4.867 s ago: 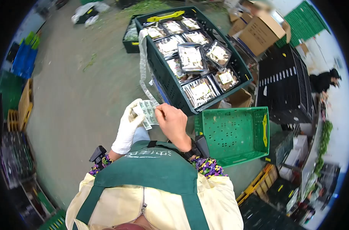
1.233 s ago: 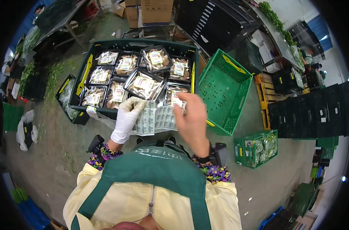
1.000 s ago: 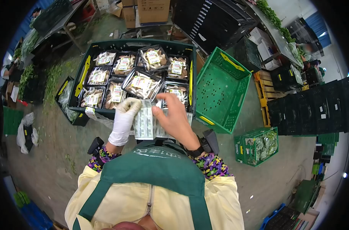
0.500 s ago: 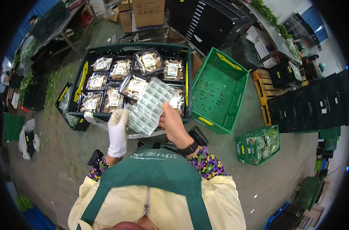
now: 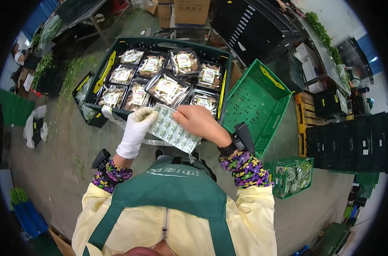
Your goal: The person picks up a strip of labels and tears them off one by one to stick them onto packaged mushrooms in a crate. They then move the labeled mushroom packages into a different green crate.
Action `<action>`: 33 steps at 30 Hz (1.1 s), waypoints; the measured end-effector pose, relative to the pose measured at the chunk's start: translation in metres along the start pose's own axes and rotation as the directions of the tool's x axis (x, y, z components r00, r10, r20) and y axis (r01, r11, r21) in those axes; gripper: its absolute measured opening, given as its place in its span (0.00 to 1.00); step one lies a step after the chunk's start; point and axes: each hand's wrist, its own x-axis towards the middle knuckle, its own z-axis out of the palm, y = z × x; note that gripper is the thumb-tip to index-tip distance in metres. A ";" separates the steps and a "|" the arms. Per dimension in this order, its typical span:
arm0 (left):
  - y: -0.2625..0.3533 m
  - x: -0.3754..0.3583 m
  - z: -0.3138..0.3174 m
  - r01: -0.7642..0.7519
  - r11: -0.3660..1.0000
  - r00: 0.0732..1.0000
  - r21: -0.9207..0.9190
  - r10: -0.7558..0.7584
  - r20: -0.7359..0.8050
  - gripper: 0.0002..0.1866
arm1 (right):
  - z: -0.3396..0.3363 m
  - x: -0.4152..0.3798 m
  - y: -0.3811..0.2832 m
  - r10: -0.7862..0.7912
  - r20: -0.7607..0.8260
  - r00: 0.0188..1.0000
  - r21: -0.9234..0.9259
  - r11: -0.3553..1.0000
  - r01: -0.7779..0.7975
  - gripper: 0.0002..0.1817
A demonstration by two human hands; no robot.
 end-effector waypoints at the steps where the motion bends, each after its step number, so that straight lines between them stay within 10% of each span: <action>1: -0.003 0.000 0.000 0.048 0.998 0.998 -0.046 -0.049 -0.037 0.07 | -0.002 -0.001 0.001 0.007 0.047 0.999 0.000 1.000 -0.007 0.18; 11: -0.020 -0.011 -0.004 -0.029 0.970 0.950 -0.243 -0.049 -0.309 0.10 | -0.003 -0.006 0.045 0.145 0.090 0.985 0.576 0.799 -0.170 0.15; 13: -0.024 -0.013 -0.008 -0.052 0.975 0.925 -0.216 -0.034 -0.378 0.10 | -0.005 -0.008 0.053 -0.041 -0.051 0.998 0.347 0.936 0.056 0.13; 27: -0.028 -0.025 0.000 -0.110 0.991 0.932 -0.080 0.075 -0.356 0.08 | -0.031 -0.014 0.047 -0.209 -0.285 0.935 -0.119 0.976 0.182 0.13; 29: -0.032 -0.025 0.005 -0.098 0.988 0.929 -0.123 0.046 -0.366 0.08 | -0.030 -0.011 0.041 -0.443 -0.483 0.755 -0.467 0.860 0.206 0.12; 33: -0.033 -0.020 0.008 0.011 0.984 0.932 -0.180 -0.075 -0.354 0.08 | -0.009 -0.004 -0.001 -0.611 -0.333 0.718 -0.289 0.791 0.539 0.11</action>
